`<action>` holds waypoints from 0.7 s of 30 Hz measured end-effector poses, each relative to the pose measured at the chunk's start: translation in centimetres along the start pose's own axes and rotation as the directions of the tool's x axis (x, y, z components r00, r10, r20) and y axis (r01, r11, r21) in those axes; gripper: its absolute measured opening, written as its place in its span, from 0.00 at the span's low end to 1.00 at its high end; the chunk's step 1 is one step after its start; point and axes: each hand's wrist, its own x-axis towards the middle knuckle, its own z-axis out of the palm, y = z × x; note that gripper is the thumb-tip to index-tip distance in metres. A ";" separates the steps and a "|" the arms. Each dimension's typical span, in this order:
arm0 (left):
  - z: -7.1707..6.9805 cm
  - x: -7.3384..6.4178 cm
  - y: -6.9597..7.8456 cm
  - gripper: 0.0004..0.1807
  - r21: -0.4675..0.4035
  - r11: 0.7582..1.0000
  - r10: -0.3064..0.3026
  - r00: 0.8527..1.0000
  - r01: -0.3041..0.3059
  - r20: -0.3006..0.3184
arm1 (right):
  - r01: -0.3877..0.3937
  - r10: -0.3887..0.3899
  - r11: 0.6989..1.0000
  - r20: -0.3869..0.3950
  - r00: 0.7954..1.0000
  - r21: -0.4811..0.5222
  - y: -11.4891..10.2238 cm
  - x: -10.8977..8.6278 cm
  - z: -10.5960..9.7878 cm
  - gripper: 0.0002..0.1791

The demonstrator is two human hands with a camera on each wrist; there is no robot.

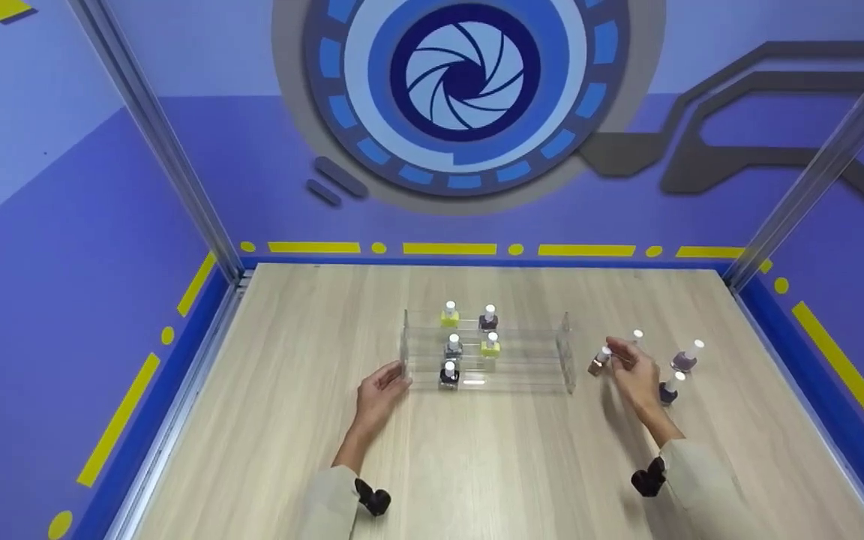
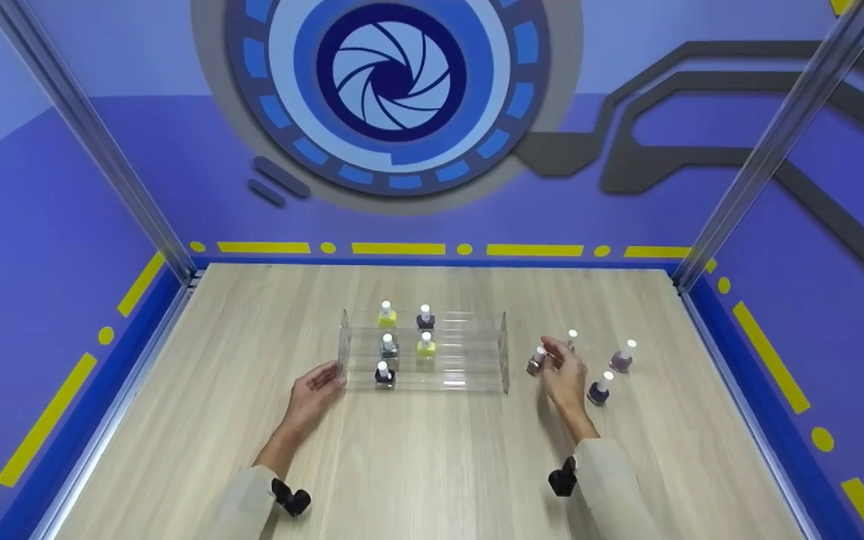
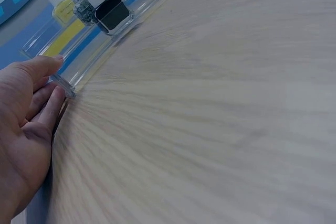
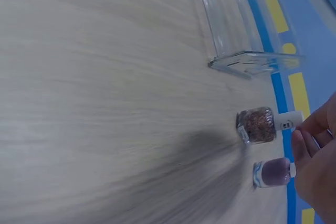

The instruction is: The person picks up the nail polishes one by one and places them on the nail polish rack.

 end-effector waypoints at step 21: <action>0.0 0.1 -0.1 0.25 -0.002 1.000 0.010 1.000 -0.010 0.001 | 0.010 -0.010 1.000 0.004 1.000 0.021 1.2 -0.3 0.8 0.15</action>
